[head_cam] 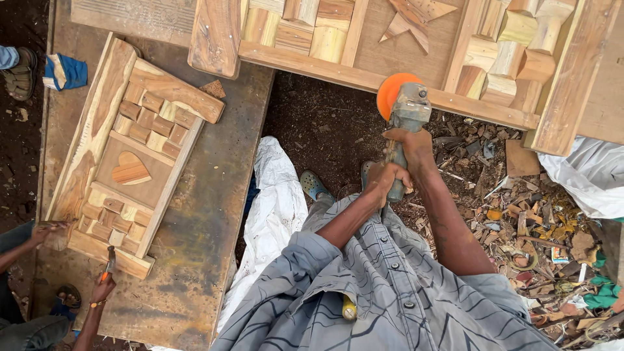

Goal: The person uses an angle grinder with an orange sanding disc to smooth the surface of a wooden decorative panel featuring a star and geometric patterns. The person moves the tool across the panel's surface and edges, generating sawdust, while another person works on a separate wooden piece nearby.

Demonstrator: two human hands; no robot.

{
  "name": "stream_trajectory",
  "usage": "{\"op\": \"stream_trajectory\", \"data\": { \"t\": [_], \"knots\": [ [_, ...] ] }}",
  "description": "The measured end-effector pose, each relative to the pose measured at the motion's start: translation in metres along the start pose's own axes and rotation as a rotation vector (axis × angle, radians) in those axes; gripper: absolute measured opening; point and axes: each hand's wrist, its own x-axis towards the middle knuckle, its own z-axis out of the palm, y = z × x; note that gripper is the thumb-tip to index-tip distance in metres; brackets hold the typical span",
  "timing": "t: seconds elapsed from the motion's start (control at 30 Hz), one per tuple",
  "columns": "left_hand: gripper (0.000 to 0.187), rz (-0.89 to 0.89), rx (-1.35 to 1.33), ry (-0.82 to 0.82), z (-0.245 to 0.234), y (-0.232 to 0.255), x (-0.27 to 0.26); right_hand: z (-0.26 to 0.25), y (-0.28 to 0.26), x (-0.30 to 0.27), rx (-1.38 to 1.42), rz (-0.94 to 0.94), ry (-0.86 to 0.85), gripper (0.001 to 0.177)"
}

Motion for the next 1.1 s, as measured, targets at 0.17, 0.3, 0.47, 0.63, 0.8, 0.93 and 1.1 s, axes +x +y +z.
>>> {"op": "stream_trajectory", "data": {
  "t": [0.17, 0.3, 0.47, 0.63, 0.8, 0.93, 1.1],
  "knots": [
    [0.004, -0.073, 0.182, 0.009, 0.045, -0.02, -0.003, -0.055, 0.009, -0.015, 0.064, 0.037, 0.114, 0.031],
    [0.003, -0.035, 0.159, 0.012, 0.032, -0.013, -0.004, -0.042, 0.007, -0.015, 0.348, 0.132, -0.054, 0.038],
    [0.003, 0.007, -0.12, 0.119, -0.045, 0.008, -0.002, 0.041, 0.005, 0.002, 0.218, 0.069, -0.297, 0.035],
    [0.011, 0.123, -0.3, 0.124, -0.141, 0.051, -0.009, 0.153, -0.007, 0.019, 0.168, 0.044, -0.457, 0.036],
    [0.014, 0.102, -0.344, 0.11, -0.153, 0.052, -0.005, 0.161, -0.002, 0.026, 0.108, 0.033, -0.432, 0.031],
    [0.011, 0.016, -0.229, 0.159, -0.1, 0.025, 0.001, 0.098, 0.002, 0.021, 0.162, 0.093, -0.331, 0.034],
    [0.005, -0.016, -0.113, 0.093, -0.017, -0.018, 0.007, 0.0, 0.006, 0.004, 0.246, 0.12, -0.223, 0.033]
  ]
}}
